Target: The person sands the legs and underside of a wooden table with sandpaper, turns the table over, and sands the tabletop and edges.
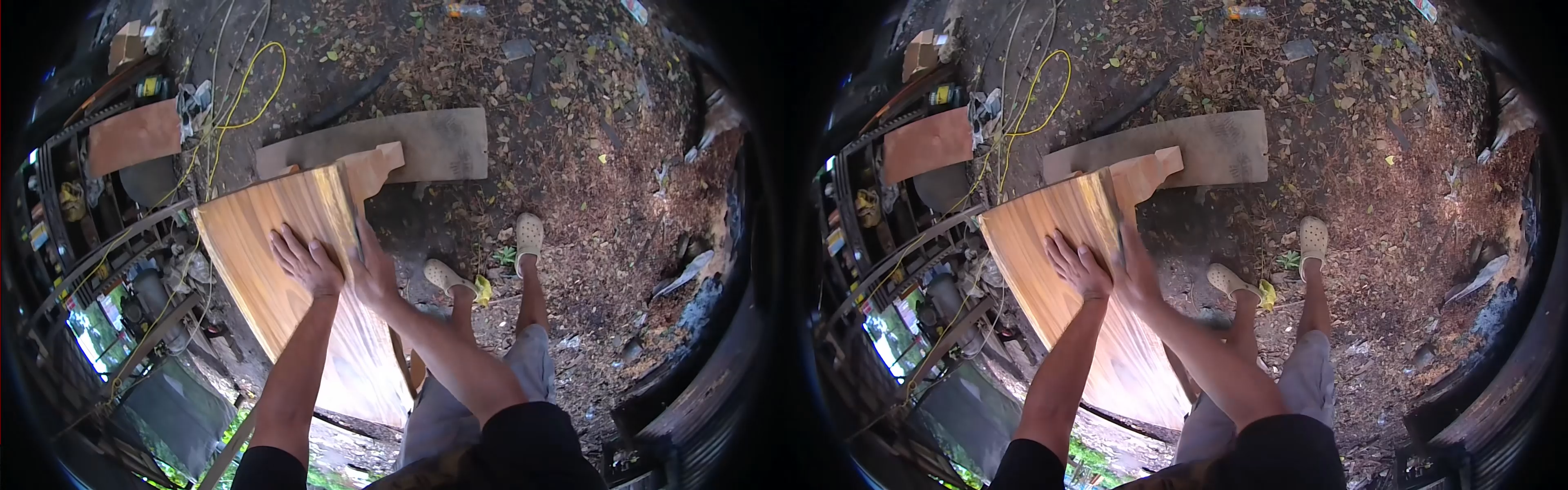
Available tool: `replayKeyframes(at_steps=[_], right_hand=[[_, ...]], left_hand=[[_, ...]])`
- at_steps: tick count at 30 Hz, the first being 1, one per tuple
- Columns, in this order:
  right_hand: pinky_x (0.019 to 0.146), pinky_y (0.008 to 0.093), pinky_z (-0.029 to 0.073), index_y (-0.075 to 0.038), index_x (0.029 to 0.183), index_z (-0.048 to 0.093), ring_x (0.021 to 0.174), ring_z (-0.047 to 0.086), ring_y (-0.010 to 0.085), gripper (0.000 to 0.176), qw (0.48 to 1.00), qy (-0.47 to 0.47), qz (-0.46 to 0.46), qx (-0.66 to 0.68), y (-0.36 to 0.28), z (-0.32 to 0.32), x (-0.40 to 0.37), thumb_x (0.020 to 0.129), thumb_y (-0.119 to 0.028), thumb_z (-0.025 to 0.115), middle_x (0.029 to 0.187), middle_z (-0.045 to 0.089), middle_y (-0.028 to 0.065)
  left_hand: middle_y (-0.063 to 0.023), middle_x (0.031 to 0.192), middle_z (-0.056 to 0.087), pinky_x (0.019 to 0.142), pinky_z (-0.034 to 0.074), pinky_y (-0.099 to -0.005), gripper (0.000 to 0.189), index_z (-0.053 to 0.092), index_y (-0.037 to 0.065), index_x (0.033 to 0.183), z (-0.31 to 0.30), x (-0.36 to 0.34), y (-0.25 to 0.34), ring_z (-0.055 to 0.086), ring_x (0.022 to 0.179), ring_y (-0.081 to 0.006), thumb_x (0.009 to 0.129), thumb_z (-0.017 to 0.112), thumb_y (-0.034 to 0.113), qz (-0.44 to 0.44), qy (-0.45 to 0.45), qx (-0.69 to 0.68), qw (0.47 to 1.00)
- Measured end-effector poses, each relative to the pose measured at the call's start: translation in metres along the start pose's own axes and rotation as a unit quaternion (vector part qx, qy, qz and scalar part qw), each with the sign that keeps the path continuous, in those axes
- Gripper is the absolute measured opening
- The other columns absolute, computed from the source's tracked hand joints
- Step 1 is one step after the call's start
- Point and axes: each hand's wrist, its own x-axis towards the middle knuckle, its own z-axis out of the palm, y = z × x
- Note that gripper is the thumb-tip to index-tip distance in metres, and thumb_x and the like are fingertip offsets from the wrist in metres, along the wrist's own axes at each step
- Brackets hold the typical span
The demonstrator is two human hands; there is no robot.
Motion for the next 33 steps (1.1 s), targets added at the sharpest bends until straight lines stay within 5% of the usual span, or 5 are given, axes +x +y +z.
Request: replayKeyframes(at_steps=[6,11,19,27,33], right_hand=[[0.128,0.0416,0.029,-0.001,0.169,0.022,0.159,0.032,0.038,0.065,0.998,-0.019,0.043,-0.042,0.017,0.003,-0.047,0.112,-0.018,0.05,0.173,0.029,0.0255],[0.099,0.054,0.053,-0.003,0.163,0.031,0.122,0.063,0.0545,0.062,0.987,0.105,-0.04,-0.118,-0.038,0.028,0.112,0.109,-0.023,0.054,0.129,0.064,0.0382],[0.118,0.0486,0.041,0.0,0.166,0.028,0.144,0.051,0.0482,0.062,0.98,0.003,0.184,-0.074,0.066,0.011,-0.229,0.114,-0.028,0.047,0.156,0.049,0.0351],[0.114,0.0503,0.045,0.001,0.164,0.03,0.138,0.055,0.0499,0.061,0.991,0.023,0.123,-0.054,-0.006,0.016,-0.019,0.113,-0.027,0.048,0.149,0.052,0.0392],[0.124,0.0467,0.035,-0.001,0.168,0.018,0.152,0.041,0.0456,0.067,0.982,-0.043,0.166,-0.078,0.081,0.004,-0.24,0.111,-0.017,0.048,0.164,0.037,0.0347]], left_hand=[[-0.0285,0.174,0.019,0.127,0.012,-0.0633,0.075,0.027,0.004,0.169,-0.003,0.0,0.003,0.018,0.159,-0.0501,0.108,0.038,0.048,-0.001,0.002,0.001,1.0],[-0.024,0.175,0.02,0.128,0.011,-0.0604,0.074,0.028,0.009,0.169,-0.002,0.002,0.013,0.017,0.16,-0.0458,0.108,0.037,0.049,-0.009,0.018,0.0,1.0],[-0.0276,0.174,0.021,0.128,0.01,-0.0621,0.075,0.03,0.008,0.169,-0.002,-0.001,0.0,0.017,0.159,-0.0494,0.106,0.043,0.047,-0.008,0.012,-0.015,1.0],[-0.0252,0.175,0.022,0.128,0.01,-0.0609,0.072,0.031,0.01,0.169,0.002,-0.006,-0.003,0.018,0.159,-0.0478,0.107,0.043,0.046,-0.019,0.027,-0.015,0.999],[-0.0261,0.174,0.022,0.129,0.013,-0.0595,0.072,0.031,0.011,0.169,0.007,-0.005,-0.01,0.02,0.159,-0.0466,0.108,0.045,0.048,0.013,0.038,-0.009,0.999]])
